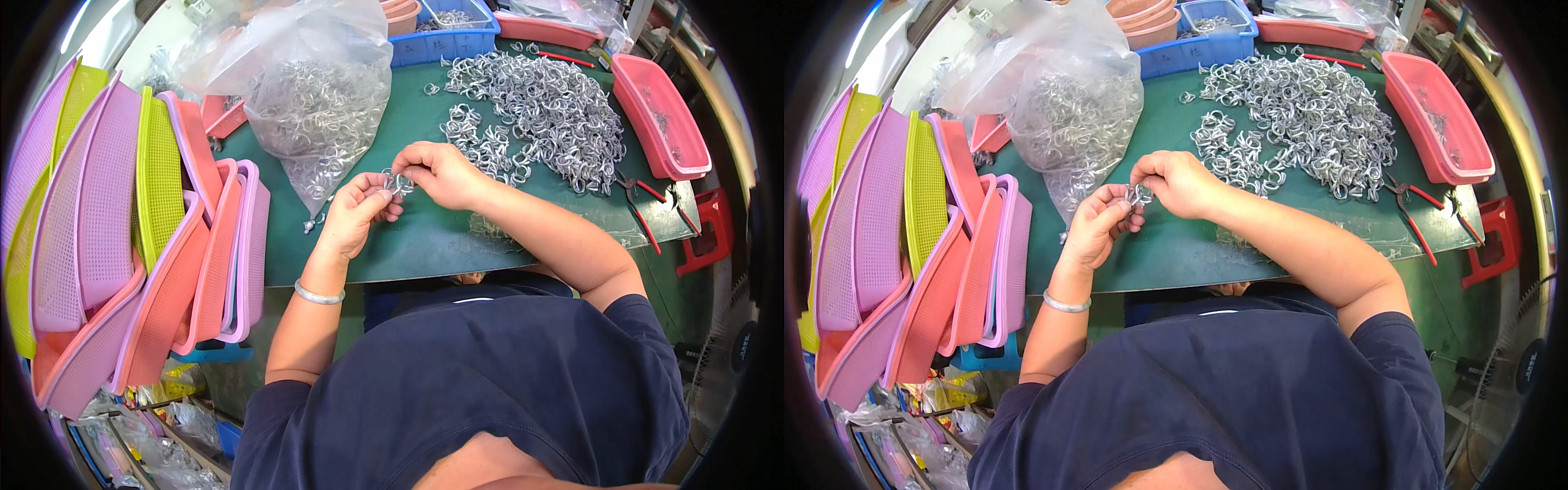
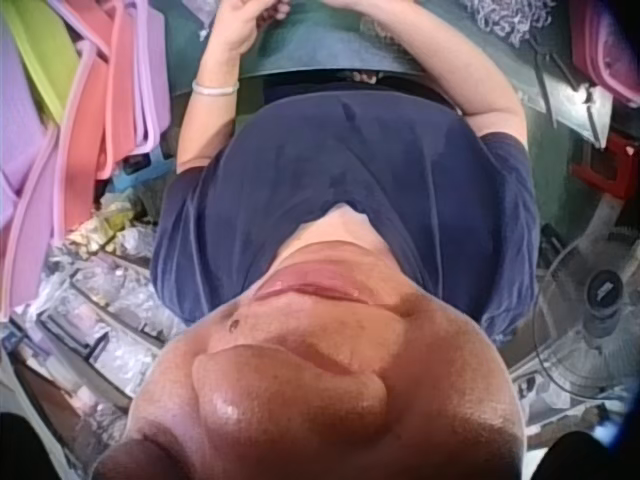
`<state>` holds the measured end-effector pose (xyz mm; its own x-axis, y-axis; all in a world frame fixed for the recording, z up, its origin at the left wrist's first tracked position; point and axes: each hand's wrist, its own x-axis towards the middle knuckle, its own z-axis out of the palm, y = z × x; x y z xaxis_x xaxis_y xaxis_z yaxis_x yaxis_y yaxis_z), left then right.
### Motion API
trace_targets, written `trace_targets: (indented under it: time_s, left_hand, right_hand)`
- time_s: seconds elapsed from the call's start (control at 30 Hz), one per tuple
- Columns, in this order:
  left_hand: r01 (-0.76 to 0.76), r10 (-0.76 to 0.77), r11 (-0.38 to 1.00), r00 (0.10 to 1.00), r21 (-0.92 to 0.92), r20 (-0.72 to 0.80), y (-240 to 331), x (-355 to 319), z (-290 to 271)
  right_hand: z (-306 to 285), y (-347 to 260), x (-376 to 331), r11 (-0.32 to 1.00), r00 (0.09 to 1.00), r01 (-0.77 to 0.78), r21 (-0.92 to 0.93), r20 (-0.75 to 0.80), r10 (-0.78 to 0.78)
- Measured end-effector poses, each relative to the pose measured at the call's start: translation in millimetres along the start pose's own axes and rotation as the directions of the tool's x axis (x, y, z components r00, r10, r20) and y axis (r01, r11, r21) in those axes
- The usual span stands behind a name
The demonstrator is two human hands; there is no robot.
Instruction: The person picks up metal hooks from a large pile on a green table, connects them together by hand, and places the assembled pieces into a pink tray.
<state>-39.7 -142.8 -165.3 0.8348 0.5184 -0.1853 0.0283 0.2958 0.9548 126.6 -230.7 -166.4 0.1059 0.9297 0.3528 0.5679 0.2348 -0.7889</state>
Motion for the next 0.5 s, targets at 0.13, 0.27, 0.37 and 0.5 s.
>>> trace_targets:
  time_s: [0.13, 0.27, 0.37, 0.5]
  left_hand:
    - [0.003, -0.006, 0.998, 0.998, -0.062, -0.056, -1.0, 2.2, 2.3]
    - [0.009, -0.018, 0.994, 0.997, -0.107, -0.077, -5.2, 3.1, 5.6]
    - [0.031, -0.039, 0.986, 0.998, -0.165, -0.046, -12.5, 6.2, 3.7]
    - [-0.046, 0.052, 0.997, 0.995, 0.067, -0.084, -8.4, 5.8, 12.2]
  right_hand:
    - [0.2, 1.5, 2.2, 0.861, 0.957, -0.29, 0.417, 0.149, 0.25]
    - [-0.1, 4.9, -9.1, 0.894, 0.976, -0.191, 0.406, 0.178, 0.128]
    - [8.4, 21.4, -6.8, 0.876, 0.982, -0.182, 0.447, 0.134, 0.135]
    - [5.0, 24.0, -0.7, 0.914, 0.986, -0.139, 0.382, 0.135, 0.094]
